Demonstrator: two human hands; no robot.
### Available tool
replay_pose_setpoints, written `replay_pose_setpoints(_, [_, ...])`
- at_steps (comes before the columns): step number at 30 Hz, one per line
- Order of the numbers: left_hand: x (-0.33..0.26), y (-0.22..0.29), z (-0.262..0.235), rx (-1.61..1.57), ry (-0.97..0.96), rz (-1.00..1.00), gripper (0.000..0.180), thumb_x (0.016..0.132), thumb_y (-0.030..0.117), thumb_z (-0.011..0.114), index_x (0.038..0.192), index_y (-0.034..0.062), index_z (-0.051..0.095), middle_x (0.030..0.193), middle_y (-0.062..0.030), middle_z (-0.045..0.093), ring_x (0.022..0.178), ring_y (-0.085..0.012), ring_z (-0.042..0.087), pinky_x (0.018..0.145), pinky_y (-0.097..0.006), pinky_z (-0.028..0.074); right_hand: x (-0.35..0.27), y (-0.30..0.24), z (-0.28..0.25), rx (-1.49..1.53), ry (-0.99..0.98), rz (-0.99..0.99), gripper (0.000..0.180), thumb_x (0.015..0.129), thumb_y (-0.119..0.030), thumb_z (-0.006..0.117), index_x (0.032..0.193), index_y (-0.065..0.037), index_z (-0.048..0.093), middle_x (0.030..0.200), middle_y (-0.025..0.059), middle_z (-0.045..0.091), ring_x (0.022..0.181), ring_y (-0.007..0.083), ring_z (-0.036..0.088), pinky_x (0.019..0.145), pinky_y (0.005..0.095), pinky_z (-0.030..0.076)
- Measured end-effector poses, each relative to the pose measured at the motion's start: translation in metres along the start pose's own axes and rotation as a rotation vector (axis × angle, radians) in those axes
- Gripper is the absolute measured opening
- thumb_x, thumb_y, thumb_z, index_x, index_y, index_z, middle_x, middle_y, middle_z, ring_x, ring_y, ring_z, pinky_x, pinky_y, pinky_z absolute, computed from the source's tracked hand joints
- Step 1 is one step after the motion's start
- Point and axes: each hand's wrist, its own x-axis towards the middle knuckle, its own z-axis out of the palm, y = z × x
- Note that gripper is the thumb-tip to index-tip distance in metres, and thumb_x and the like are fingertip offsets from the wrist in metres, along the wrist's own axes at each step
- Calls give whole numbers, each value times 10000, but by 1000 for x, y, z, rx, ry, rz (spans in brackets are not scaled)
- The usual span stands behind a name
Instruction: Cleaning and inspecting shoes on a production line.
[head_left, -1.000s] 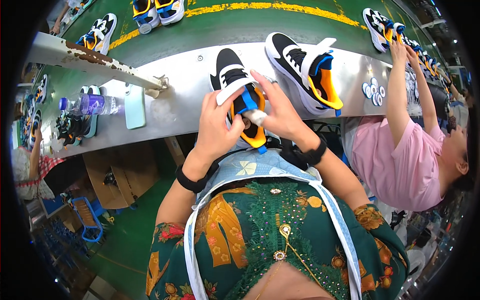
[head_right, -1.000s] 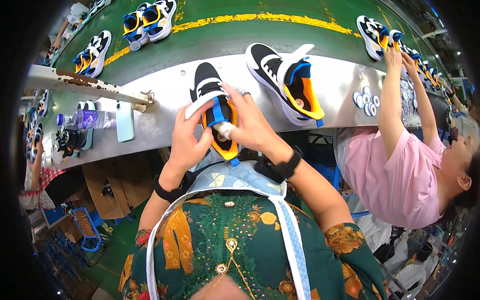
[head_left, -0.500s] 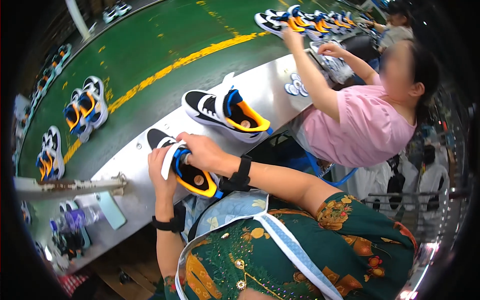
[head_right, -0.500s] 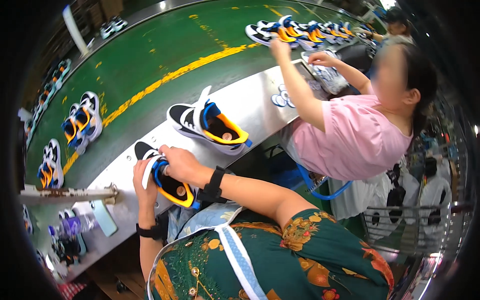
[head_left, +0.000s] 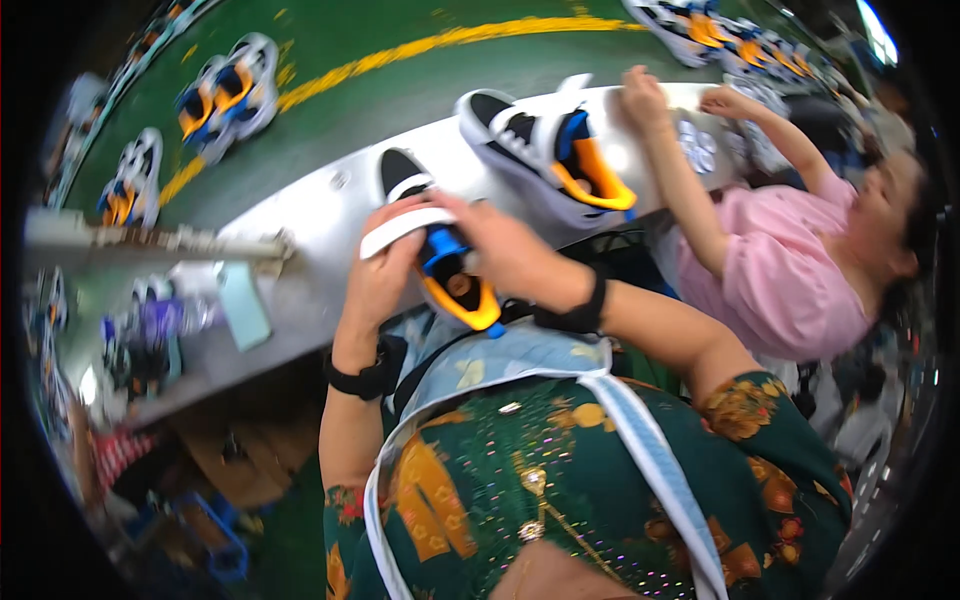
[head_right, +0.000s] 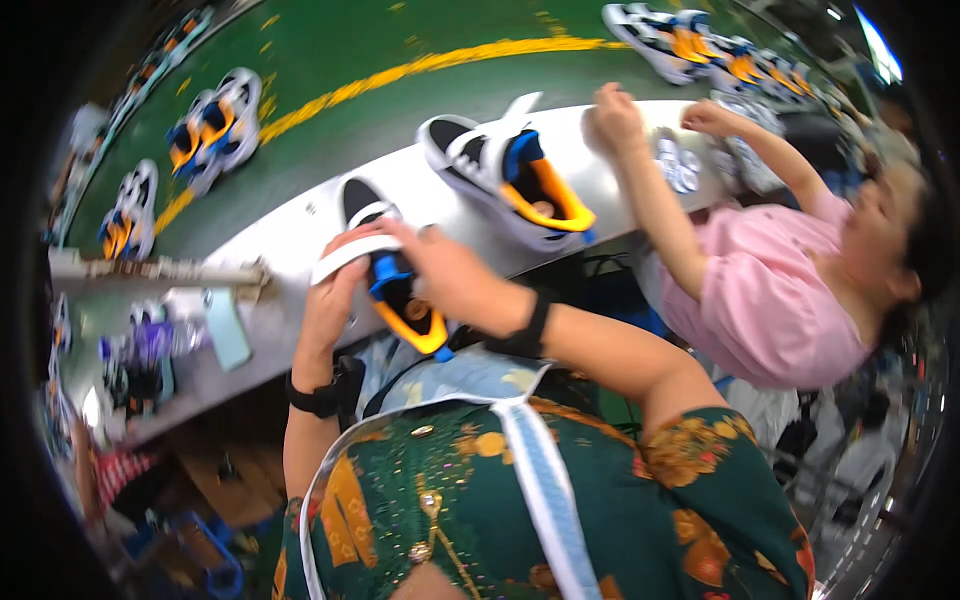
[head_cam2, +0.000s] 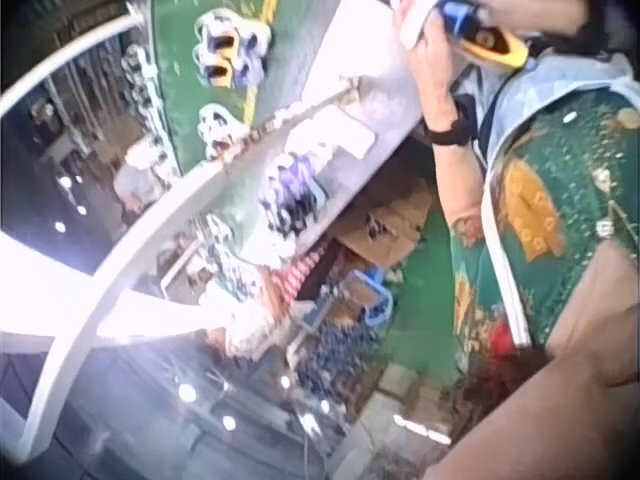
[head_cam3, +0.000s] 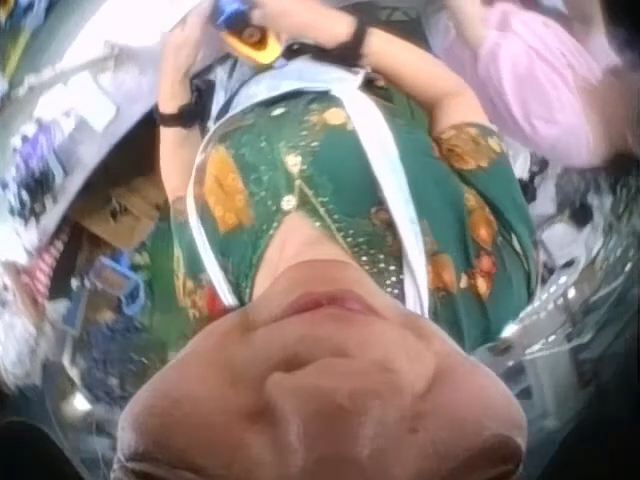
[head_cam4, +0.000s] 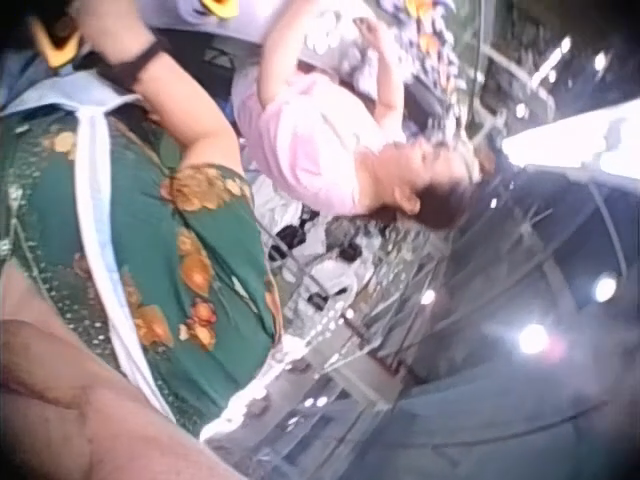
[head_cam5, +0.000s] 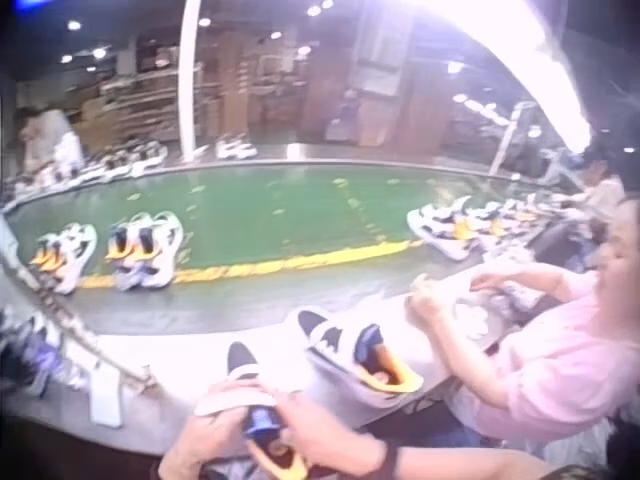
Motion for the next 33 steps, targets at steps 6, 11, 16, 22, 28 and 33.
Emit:
replay_pose_setpoints(6, [-33, 30, 20, 725, 42, 271, 521, 692, 174, 735, 1202, 194, 629, 1417, -178, 407, 1326, -393, 331, 1102, -471, 260, 18, 25, -53, 273, -186, 27, 382, 850, -159, 610, 1227, -97, 605, 996, 179, 633, 932, 271, 629, 806, 350, 497])
replay_pose_setpoints(11, [-50, 5, 47, 417, 43, 121, 355, 806, 99, 642, 1158, 137, 667, 1323, -156, 519, 1323, -340, 389, 1126, -473, 213, 85, 15, -33, 50, 26, -64, 327, 876, -136, 584, 1200, -120, 626, 1106, 162, 626, 1010, 268, 594, 891, 347, 455])
replay_pose_setpoints(16, [-80, 35, 36, 247, -152, 48, 456, 807, 78, 625, 1262, 109, 600, 1452, -199, 379, 1389, -336, 312, 1131, -425, 217, 116, 41, 25, 7, -11, -67, 312, 925, -338, 562, 1217, -241, 616, 925, 194, 542, 942, 351, 542, 868, 379, 441])
replay_pose_setpoints(22, [-77, 8, 33, 450, 243, -228, 555, 770, 95, 628, 1302, -5, 504, 1312, -229, 498, 1186, -331, 517, 953, -376, 435, 114, 53, 30, -267, 187, -43, 301, 873, -262, 604, 1163, -191, 642, 872, 221, 564, 873, 393, 560, 781, 429, 463])
replay_pose_setpoints(28, [-24, 22, -55, 552, -58, -307, 393, 811, 10, 495, 1188, 13, 603, 1037, -195, 670, 949, -318, 654, 855, -361, 490, 69, 51, -28, -200, -49, -115, 413, 804, -272, 685, 1182, -115, 631, 952, 203, 563, 947, 363, 543, 839, 421, 445])
replay_pose_setpoints(33, [-25, 36, -68, 941, 72, 11, 324, 825, 22, 513, 1133, -20, 605, 1055, -199, 644, 964, -351, 623, 879, -365, 469, 50, 17, -39, -40, -339, -344, 852, 710, -393, 792, 1412, -97, 410, 1235, 200, 511, 1199, 355, 458, 1030, 390, 344])
